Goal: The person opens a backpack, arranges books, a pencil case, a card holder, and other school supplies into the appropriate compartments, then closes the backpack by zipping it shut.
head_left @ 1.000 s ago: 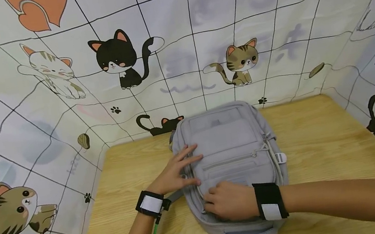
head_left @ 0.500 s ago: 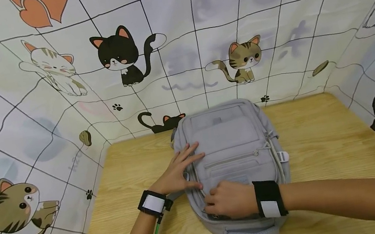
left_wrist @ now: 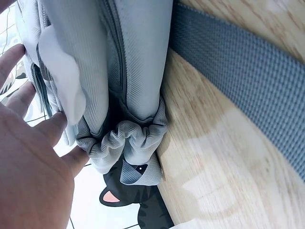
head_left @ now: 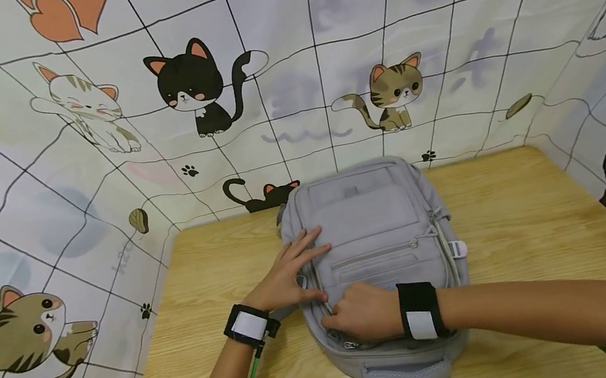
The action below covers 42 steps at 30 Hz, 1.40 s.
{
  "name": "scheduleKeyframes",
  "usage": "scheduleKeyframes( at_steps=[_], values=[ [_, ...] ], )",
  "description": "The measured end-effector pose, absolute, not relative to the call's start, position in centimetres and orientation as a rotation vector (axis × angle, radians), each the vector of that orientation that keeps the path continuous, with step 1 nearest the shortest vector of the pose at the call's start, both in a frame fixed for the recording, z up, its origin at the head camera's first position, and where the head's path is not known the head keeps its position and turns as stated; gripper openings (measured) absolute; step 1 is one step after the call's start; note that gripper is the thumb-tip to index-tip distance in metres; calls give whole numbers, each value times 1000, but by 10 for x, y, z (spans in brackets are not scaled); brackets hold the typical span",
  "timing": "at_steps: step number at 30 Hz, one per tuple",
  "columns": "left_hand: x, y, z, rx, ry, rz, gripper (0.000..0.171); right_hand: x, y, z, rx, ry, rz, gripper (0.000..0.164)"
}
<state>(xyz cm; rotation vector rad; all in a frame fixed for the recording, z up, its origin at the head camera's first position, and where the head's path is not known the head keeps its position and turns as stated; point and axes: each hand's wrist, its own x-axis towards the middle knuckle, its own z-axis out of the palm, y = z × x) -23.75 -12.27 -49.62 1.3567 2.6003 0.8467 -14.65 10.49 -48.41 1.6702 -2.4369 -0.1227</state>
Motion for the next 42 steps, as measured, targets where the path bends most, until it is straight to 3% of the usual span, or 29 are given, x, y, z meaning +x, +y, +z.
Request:
scheduleKeyframes(
  at_steps=[13, 25, 33, 42],
  values=[
    [-238, -122, -498, 1361, 2599, 840, 100, -153, 111, -478, 1801, -2570, 117, 14],
    [-239, -123, -500, 1373, 2615, 823, 93, -162, 117, -468, 1658, -2837, 787, 13],
    [-239, -123, -504, 1367, 2601, 869, 99, -153, 126, -458, 1871, -2851, 1237, 12],
    [-239, -121, -506, 1378, 2613, 868, 99, -136, 150, -453, 1832, -3006, 1327, 13]
  ],
)
